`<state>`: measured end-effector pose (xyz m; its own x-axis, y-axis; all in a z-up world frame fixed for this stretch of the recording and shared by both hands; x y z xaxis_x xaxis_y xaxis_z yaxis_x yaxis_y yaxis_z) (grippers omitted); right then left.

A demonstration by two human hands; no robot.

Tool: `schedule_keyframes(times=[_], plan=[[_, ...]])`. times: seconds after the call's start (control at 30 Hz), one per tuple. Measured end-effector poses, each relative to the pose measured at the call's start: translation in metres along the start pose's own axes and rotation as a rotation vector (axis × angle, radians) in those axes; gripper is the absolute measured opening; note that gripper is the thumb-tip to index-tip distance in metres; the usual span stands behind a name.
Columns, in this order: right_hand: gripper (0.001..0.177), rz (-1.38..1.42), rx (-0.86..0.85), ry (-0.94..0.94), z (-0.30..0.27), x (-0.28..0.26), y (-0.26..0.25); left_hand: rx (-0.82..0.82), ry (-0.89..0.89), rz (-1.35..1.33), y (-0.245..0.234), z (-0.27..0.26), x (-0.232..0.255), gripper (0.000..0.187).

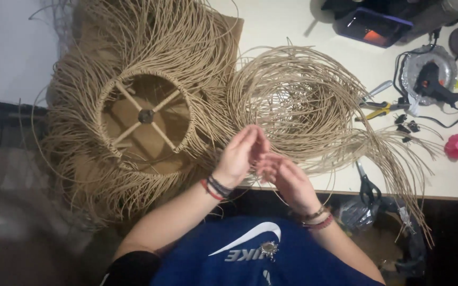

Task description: Weaving and tying natural fibers onto a circular frame to create a decorative lampshade.

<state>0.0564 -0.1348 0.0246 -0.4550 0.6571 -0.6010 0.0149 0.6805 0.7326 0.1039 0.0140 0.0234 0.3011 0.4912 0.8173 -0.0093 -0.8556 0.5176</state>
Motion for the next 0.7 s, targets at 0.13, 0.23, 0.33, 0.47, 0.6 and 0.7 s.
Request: schedule_keyframes(times=[0.13, 0.23, 0.33, 0.47, 0.6, 0.7], plan=[[0.033, 0.209, 0.032, -0.119, 0.003, 0.003, -0.039, 0.026, 0.038, 0.069, -0.035, -0.025, -0.005, 0.031], [0.023, 0.195, 0.171, -0.215, -0.004, -0.008, -0.063, 0.139, 0.127, 0.041, -0.065, -0.049, -0.025, 0.036], [0.026, 0.129, -0.091, -0.275, -0.008, -0.014, -0.065, 0.136, 0.193, -0.058, -0.071, -0.068, -0.033, 0.037], [0.035, -0.494, -0.238, -0.191, -0.041, 0.006, -0.07, 0.136, 0.133, -0.051, -0.054, -0.099, -0.074, 0.02], [0.036, -0.92, -0.41, 0.072, -0.079, 0.028, -0.072, 0.014, 0.145, 0.089, -0.029, -0.118, -0.119, 0.023], [0.033, -1.072, -0.42, 0.281, -0.1, 0.041, -0.078, -0.021, 0.119, 0.063, -0.012, -0.133, -0.13, 0.024]])
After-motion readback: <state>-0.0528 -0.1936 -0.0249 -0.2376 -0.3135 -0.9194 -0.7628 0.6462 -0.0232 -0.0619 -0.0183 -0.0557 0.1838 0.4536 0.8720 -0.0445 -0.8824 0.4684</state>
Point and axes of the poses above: each hand's wrist, its own z-axis towards the middle knuckle, its own y-axis out of the palm, x = y × z, the point moved 2 cm from there along z, towards the middle knuckle, and after that the axes turned 15 degrees about z, right-handed, at the moved point
